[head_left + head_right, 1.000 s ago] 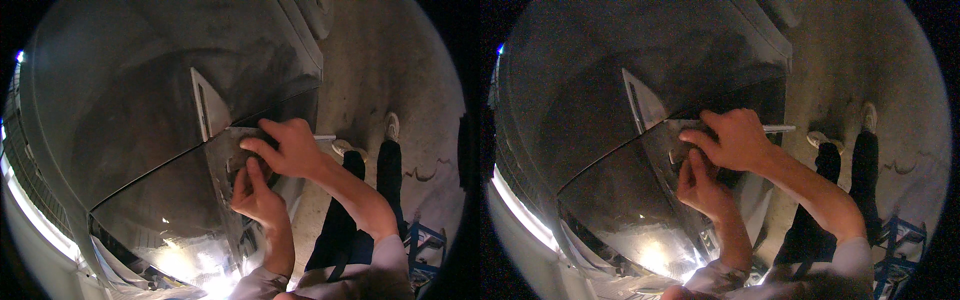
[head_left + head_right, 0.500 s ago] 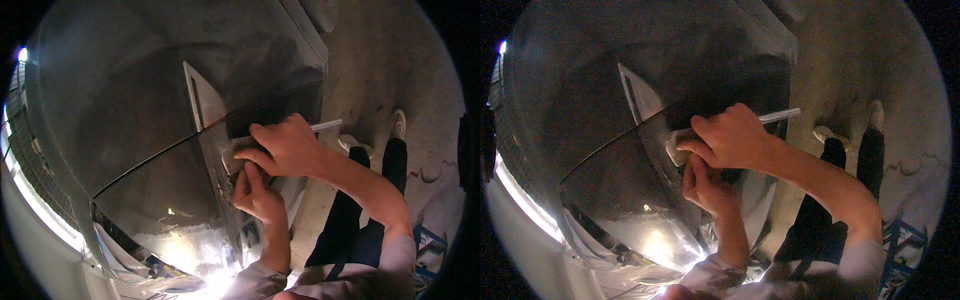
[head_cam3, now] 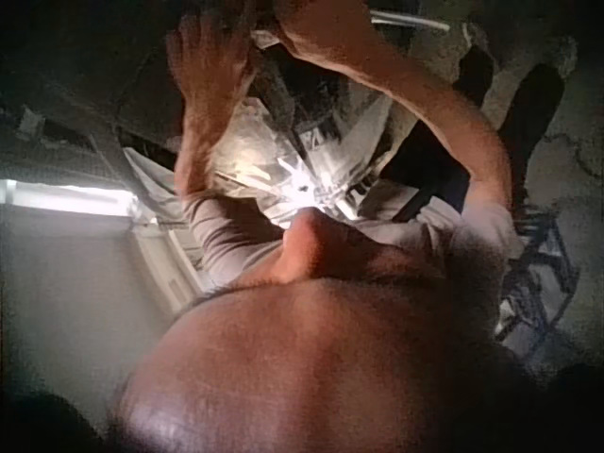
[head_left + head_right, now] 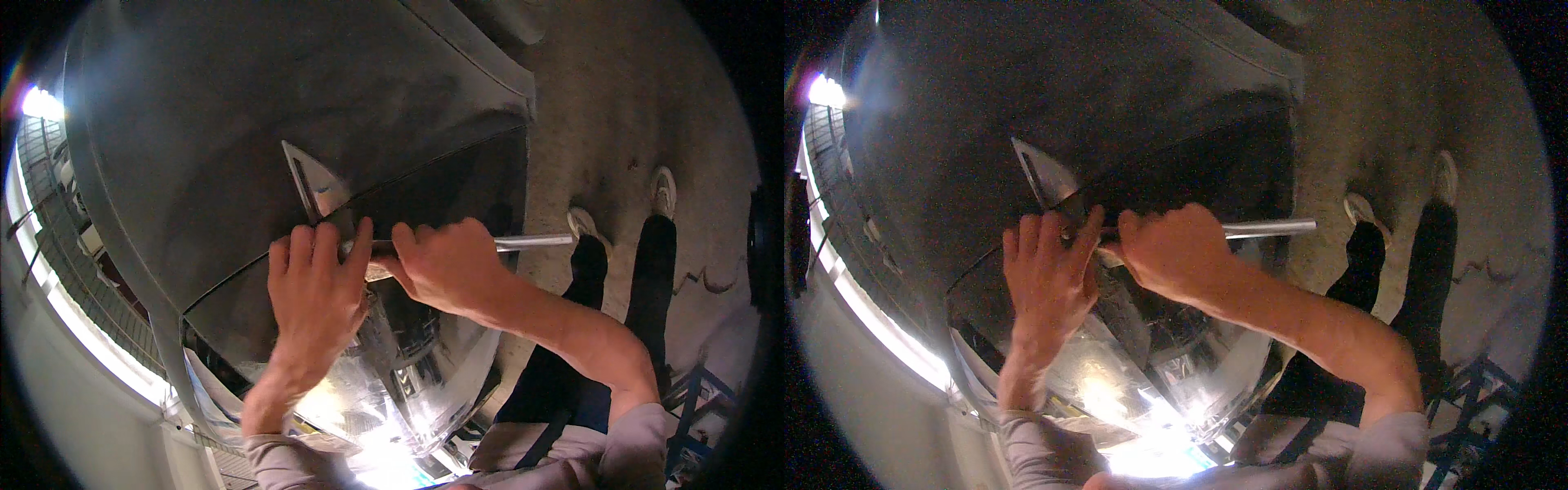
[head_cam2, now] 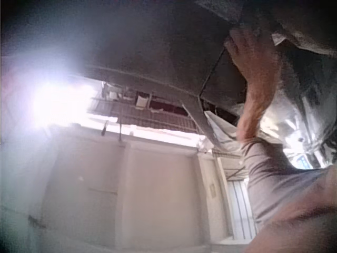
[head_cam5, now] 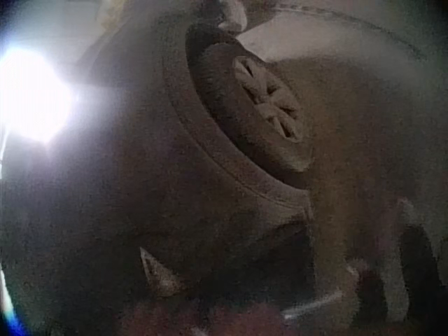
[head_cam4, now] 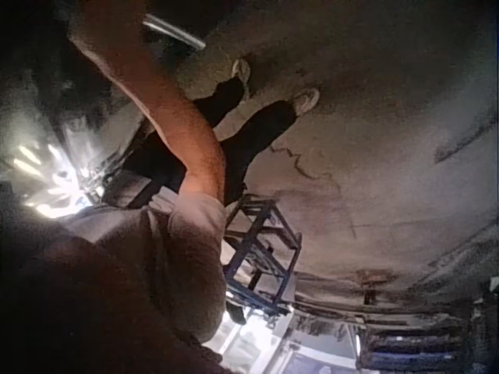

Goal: The person uses a metal scraper to remove old paint from the side panel of a dark-colored car. They repeatedly scrape along a vertical seam and adjacent areas, peeling off paint flakes by hand.

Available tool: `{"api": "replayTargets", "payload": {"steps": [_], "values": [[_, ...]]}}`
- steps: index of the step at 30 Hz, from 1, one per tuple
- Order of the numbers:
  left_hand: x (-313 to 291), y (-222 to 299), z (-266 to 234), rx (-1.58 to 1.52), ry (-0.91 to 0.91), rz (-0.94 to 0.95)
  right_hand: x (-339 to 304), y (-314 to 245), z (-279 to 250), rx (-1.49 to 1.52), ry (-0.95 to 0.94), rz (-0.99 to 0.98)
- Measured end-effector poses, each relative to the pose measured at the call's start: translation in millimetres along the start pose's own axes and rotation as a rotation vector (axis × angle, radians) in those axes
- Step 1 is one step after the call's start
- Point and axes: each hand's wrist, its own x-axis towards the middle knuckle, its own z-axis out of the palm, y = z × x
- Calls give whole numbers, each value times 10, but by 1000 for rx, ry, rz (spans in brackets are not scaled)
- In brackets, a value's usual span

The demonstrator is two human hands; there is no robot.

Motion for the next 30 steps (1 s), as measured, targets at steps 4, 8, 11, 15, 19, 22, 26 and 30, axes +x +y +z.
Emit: {"api": "replayTargets", "payload": {"steps": [4,8,11,15,19,22,26,30], "values": [[100,-255,-129,-37,-95,132,8,-102,-72,-26,17,14],[121,-479,-125,-93,-59,205,57,91,-92,28,-24,51],[76,-559,-124,-164,23,215,169,209,-11,92,12,57],[31,-618,-214,-187,102,257,336,268,21,91,65,20],[34,-622,-288,-146,115,280,389,251,-44,129,78,14],[61,-595,-315,-145,139,313,367,249,-91,171,54,48],[40,-590,-344,-162,137,344,349,226,-82,214,44,75],[-15,-597,-369,-177,133,333,359,177,-92,249,39,87]]}}
